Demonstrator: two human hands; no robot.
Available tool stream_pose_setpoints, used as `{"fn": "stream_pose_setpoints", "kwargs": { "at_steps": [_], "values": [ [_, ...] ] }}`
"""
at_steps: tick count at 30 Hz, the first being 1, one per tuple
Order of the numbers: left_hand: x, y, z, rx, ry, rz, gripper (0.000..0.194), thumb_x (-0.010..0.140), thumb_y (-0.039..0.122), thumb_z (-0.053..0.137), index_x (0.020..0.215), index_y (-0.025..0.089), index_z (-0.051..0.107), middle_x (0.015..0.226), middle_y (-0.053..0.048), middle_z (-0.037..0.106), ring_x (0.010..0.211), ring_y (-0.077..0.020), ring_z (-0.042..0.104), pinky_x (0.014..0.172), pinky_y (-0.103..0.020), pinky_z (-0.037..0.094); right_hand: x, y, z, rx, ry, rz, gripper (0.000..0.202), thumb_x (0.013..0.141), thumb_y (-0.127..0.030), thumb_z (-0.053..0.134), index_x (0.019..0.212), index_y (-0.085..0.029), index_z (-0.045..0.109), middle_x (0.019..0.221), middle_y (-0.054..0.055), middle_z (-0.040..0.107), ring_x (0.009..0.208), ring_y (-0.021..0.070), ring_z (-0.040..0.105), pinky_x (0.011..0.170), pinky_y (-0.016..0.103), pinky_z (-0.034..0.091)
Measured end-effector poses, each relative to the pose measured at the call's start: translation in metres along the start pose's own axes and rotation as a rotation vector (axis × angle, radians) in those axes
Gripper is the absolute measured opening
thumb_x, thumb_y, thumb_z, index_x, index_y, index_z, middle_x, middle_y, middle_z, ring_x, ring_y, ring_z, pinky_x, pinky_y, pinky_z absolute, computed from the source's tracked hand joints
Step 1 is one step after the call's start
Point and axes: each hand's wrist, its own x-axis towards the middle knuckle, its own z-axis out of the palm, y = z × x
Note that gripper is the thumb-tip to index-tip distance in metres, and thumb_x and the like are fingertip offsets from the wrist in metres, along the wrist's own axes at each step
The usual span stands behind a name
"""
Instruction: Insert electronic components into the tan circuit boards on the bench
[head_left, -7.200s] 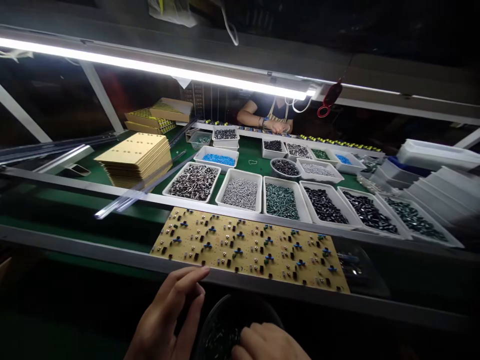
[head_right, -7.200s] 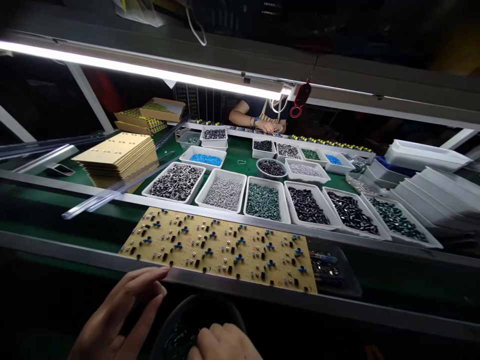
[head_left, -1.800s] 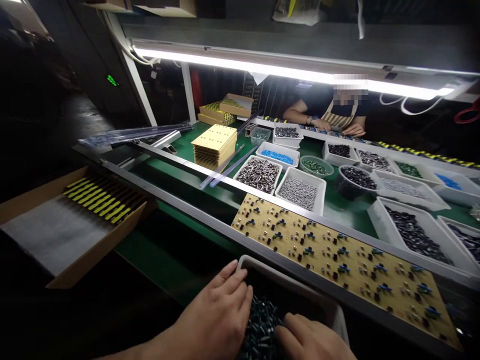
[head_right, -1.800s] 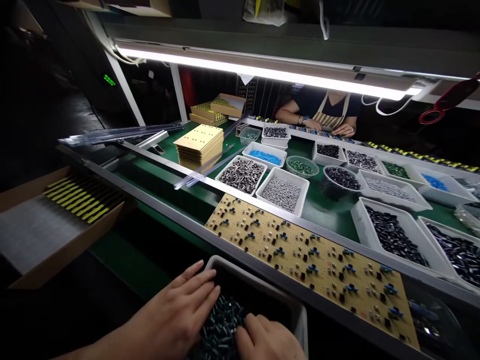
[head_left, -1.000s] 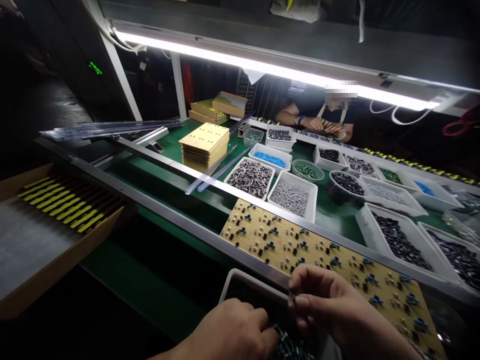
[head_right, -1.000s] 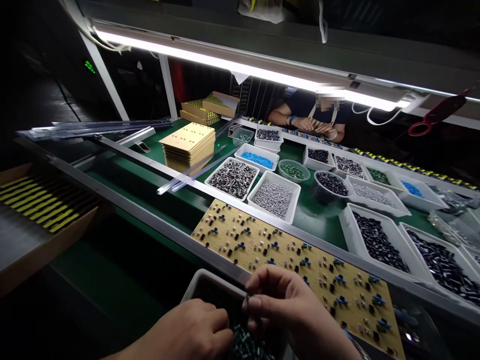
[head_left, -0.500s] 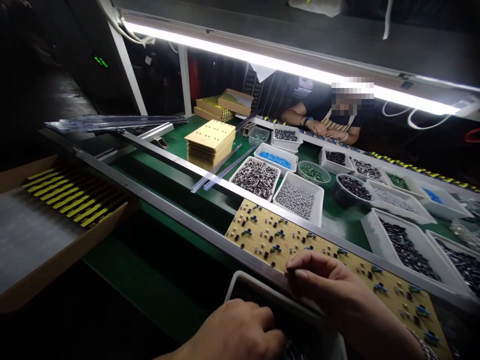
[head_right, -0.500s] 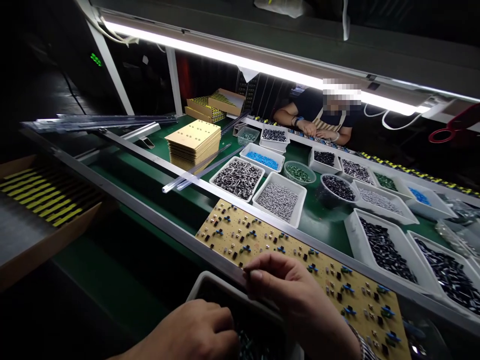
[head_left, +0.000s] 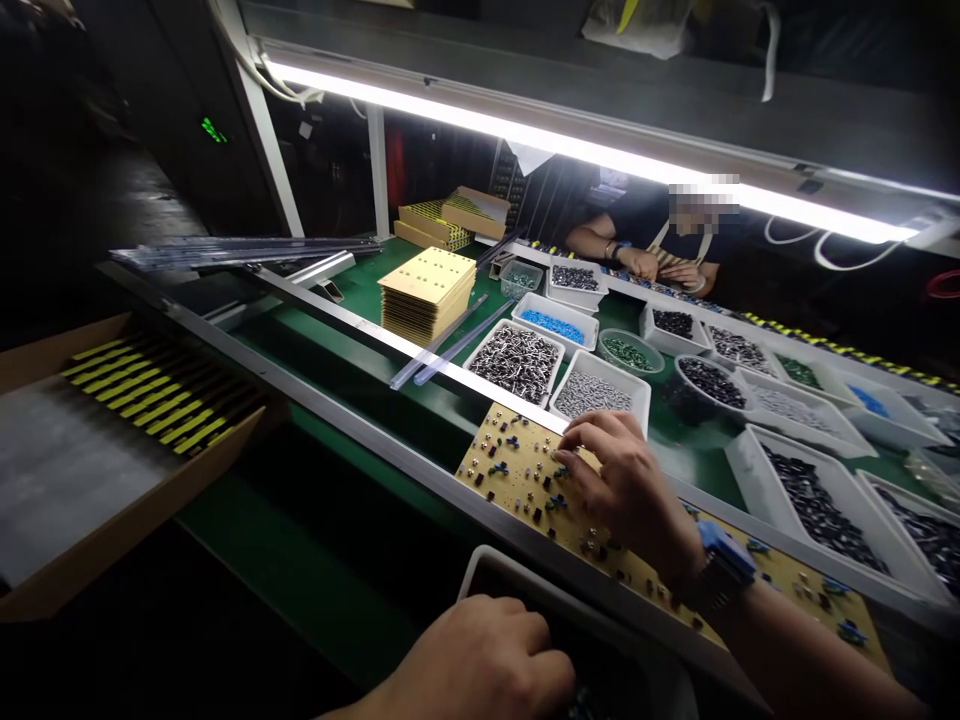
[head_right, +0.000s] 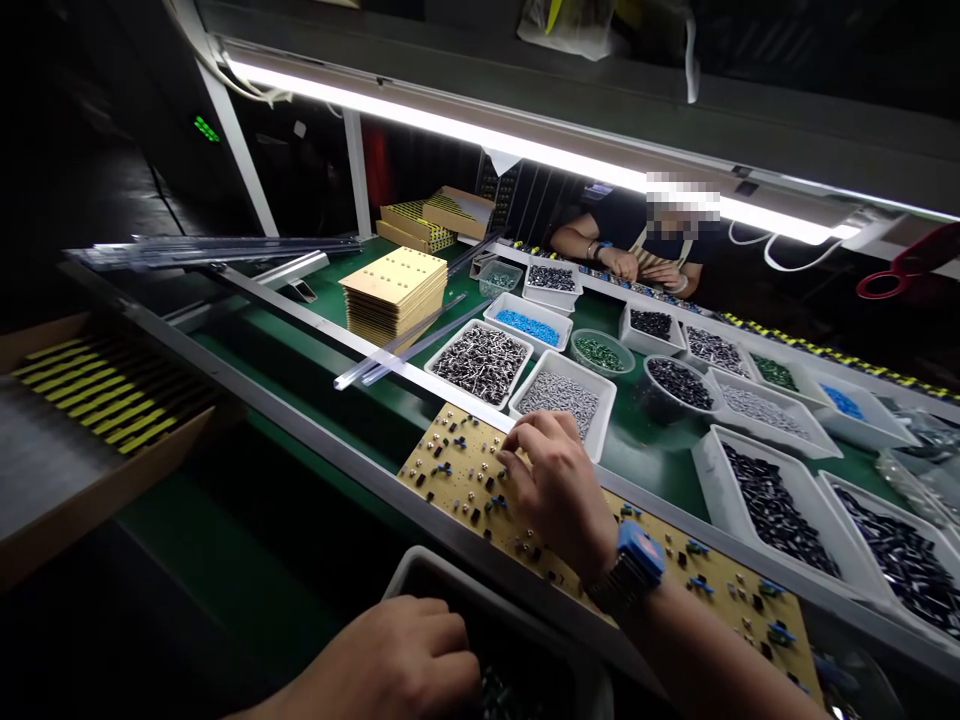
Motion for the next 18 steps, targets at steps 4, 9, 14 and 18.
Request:
{"fn": "stream_pose_setpoints", "kwargs": {
  "at_steps": [4, 9, 14, 18],
  "values": [
    [0.0, -0.002, 0.002, -0.012, 0.039, -0.006, 0.023, 0.095, 0.029, 0.065, 0.075, 0.021, 0.056, 0.071, 0.002, 0.059, 0.06, -0.0143, 0.049, 0.049, -0.032, 0.029, 0.001, 0.0, 0.003, -0.037, -0.026, -0.001, 0.015, 0.093, -0.016, 0.061, 0.079, -0.02, 0.064, 0.096, 0.01, 0.065, 0.099, 0.0292, 0.051, 0.09, 0.048, 0.046],
    [0.0, -0.002, 0.003, -0.041, 0.088, -0.011, 0.028, 0.097, 0.034, 0.065, 0.075, 0.02, 0.055, 0.07, 0.002, 0.06, 0.059, -0.0134, 0.051, 0.05, -0.03, 0.029, 0.003, 0.001, 0.005, -0.075, -0.032, -0.005, 0.015, 0.093, -0.016, 0.062, 0.078, -0.019, 0.063, 0.095, 0.01, 0.064, 0.099, 0.0293, 0.05, 0.088, 0.048, 0.047],
    [0.0, -0.001, 0.0, -0.071, 0.124, -0.032, 0.03, 0.094, 0.038, 0.068, 0.073, 0.02, 0.056, 0.071, 0.002, 0.063, 0.058, -0.0123, 0.055, 0.05, -0.029, 0.032, 0.003, -0.007, 0.006, -0.118, -0.016, 0.003, 0.019, 0.093, -0.015, 0.061, 0.075, -0.019, 0.059, 0.09, 0.01, 0.062, 0.097, 0.0289, 0.049, 0.087, 0.048, 0.048],
    [0.0, -0.001, 0.0, -0.097, 0.119, -0.054, 0.026, 0.094, 0.037, 0.068, 0.077, 0.02, 0.057, 0.073, 0.003, 0.065, 0.058, -0.0121, 0.057, 0.052, -0.027, 0.038, 0.003, -0.011, 0.007, -0.154, -0.011, 0.011, 0.02, 0.093, -0.013, 0.059, 0.073, -0.019, 0.059, 0.087, 0.011, 0.061, 0.094, 0.0291, 0.048, 0.084, 0.048, 0.049]
  ]
}}
